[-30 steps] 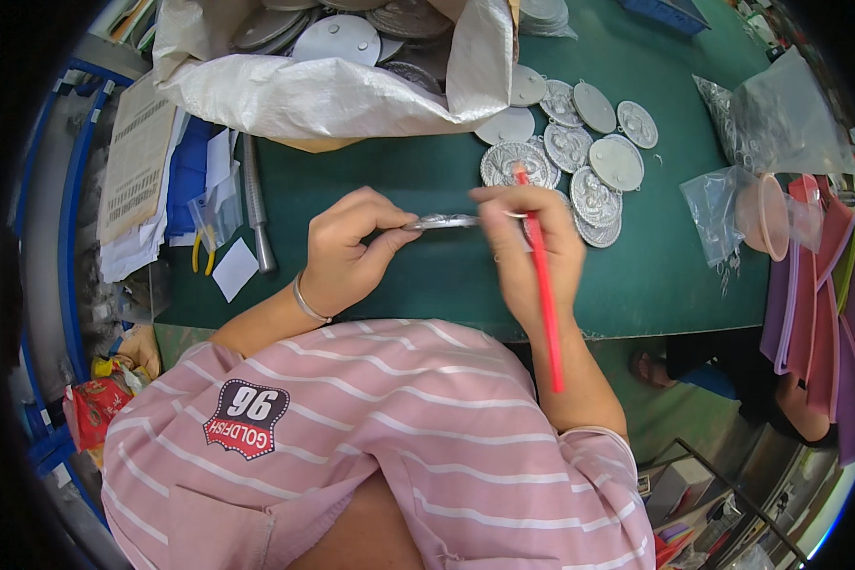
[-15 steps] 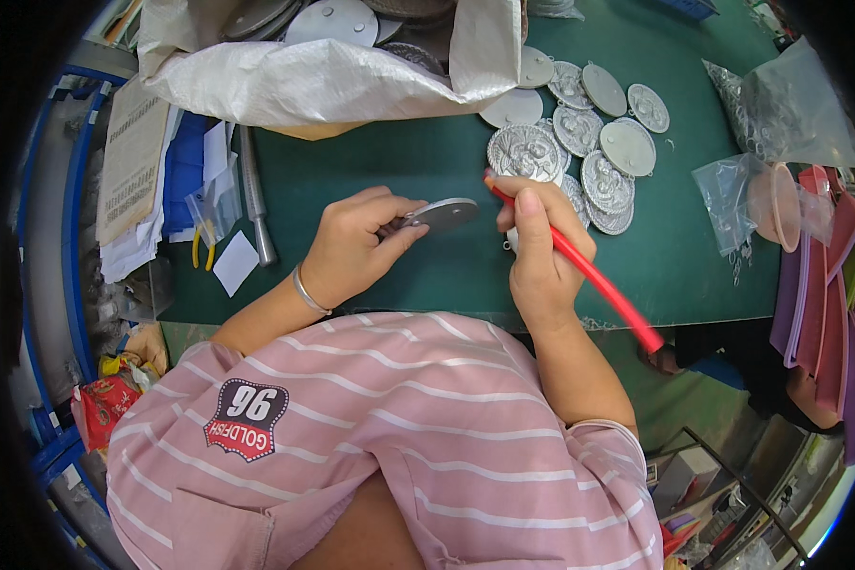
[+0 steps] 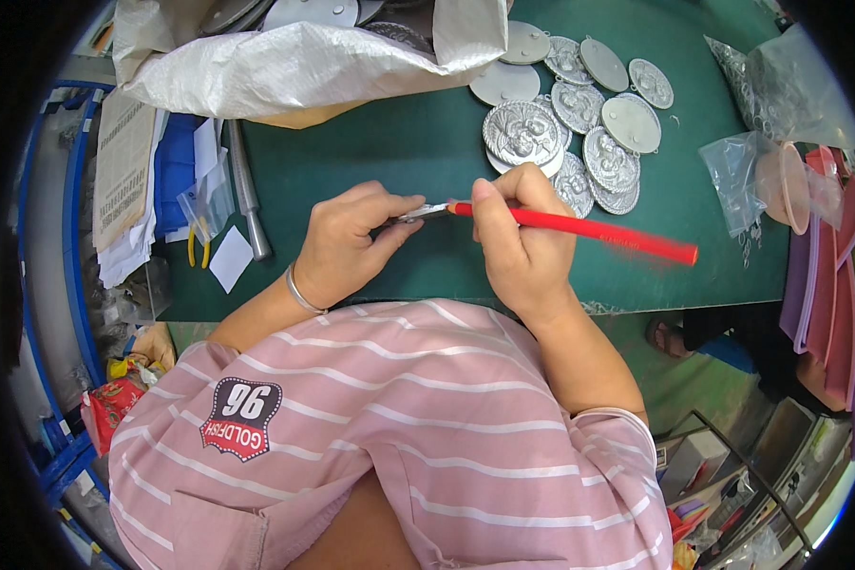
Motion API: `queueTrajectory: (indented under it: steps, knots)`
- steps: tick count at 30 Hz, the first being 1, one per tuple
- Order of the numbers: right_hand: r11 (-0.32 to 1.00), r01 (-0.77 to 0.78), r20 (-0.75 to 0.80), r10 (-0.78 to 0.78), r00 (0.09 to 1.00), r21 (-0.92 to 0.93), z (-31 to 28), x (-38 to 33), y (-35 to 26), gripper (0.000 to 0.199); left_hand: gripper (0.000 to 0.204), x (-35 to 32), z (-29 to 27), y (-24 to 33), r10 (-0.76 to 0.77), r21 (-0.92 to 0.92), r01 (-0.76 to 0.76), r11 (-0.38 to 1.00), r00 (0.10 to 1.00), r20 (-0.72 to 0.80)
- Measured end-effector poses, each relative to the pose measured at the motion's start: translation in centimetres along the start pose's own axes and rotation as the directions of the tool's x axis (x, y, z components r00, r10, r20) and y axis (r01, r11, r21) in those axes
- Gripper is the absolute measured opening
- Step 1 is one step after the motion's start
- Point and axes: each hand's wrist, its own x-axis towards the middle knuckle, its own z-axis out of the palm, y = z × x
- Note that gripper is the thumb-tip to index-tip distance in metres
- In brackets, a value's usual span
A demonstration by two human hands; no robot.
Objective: The person sits at a workbench and uses a red-handled brush to apply a substance to the surface of round, silver-colored metal medallions. They pick up each medallion, apply the substance, and place it back on the table or into a pile.
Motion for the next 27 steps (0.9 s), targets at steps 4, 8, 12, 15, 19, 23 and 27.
queueTrajectory:
  steps: [4,8,12,15,19,23,27]
  knots:
    - [0.998,-0.002,-0.01,0.003,1.0,0.069,-0.5,-0.1,0.6,0.019,0.021,-0.1,0.1,0.2,0.044,0.023,-0.044,0.999,0.999,-0.004]
    - [0.995,0.057,-0.049,-0.053,0.997,0.081,0.0,-0.7,-0.2,0.018,0.021,-0.1,0.3,0.1,0.078,0.045,-0.078,0.996,0.997,-0.003]
    - [0.991,0.135,0.028,-0.135,0.991,-0.024,0.6,-0.8,-0.1,0.017,0.021,-0.2,0.3,0.2,0.071,0.046,-0.071,0.996,0.997,-0.008]
    - [0.989,0.144,0.047,-0.142,0.989,-0.043,0.8,-0.6,-0.3,0.018,0.021,-0.3,0.4,0.1,0.08,0.046,-0.08,0.996,0.997,-0.01]
    - [0.986,0.156,0.092,-0.15,0.984,-0.066,0.5,-0.6,-0.1,0.018,0.021,-0.3,0.4,0.1,0.101,0.041,-0.101,0.994,0.995,-0.003]
    - [0.99,0.113,0.147,-0.099,0.984,-0.09,0.2,-0.6,-0.5,0.017,0.022,-0.4,0.3,0.0,0.126,0.048,-0.126,0.991,0.992,0.01]
    - [0.965,0.203,0.244,-0.158,0.957,-0.168,0.3,-0.7,-0.5,0.015,0.021,0.0,0.4,0.1,0.071,0.031,-0.07,0.997,0.997,-0.034]
